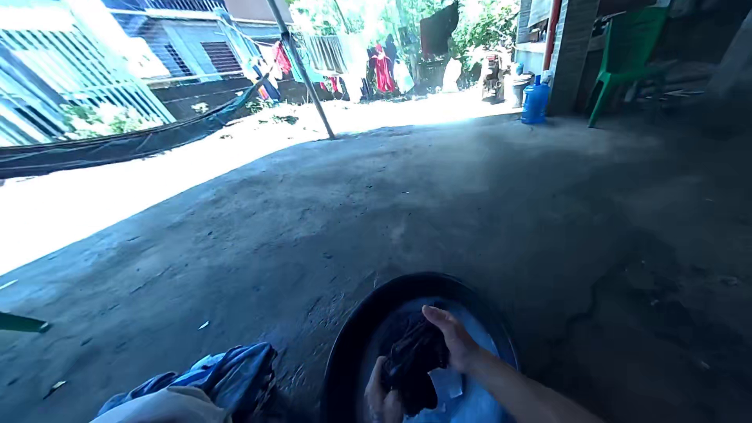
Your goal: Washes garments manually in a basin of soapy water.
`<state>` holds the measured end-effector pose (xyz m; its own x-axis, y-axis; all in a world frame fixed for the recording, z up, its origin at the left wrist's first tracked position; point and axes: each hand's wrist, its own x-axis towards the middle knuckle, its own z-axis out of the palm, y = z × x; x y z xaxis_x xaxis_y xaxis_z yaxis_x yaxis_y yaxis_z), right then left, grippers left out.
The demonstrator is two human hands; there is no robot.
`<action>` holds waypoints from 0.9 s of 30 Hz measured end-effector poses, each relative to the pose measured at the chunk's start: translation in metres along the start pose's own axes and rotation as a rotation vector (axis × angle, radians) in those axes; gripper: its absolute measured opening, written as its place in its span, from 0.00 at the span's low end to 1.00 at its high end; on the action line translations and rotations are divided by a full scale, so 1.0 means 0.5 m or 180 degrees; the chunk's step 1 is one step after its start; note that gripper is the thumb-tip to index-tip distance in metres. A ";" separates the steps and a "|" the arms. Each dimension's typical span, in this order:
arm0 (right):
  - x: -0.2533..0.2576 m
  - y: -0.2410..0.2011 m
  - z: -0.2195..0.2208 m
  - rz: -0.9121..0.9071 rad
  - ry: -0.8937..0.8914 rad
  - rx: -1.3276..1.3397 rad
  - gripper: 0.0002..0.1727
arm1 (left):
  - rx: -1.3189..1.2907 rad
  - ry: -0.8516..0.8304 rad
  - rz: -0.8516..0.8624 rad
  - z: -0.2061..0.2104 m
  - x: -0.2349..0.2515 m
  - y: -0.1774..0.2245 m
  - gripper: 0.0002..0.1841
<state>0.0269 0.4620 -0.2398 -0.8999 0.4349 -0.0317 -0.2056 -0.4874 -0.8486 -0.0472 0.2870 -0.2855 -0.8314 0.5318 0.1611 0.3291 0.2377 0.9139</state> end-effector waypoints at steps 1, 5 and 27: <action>0.002 0.028 -0.011 0.0230 0.0163 0.0300 0.25 | -0.0393 0.0128 0.0040 -0.003 0.005 0.021 0.15; -0.014 0.134 0.013 0.0753 0.0130 0.1074 0.28 | -0.1938 0.0223 0.0141 0.015 0.024 0.068 0.19; -0.036 0.153 0.084 -0.3127 -0.1157 -0.1852 0.18 | -0.5166 0.0181 -0.1075 0.033 -0.064 0.118 0.26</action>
<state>0.0113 0.3854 -0.2819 -0.5308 0.1446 0.8351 -0.7453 0.3896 -0.5411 0.0060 0.2975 -0.2426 -0.7898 0.5987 -0.1331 -0.6066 -0.7305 0.3136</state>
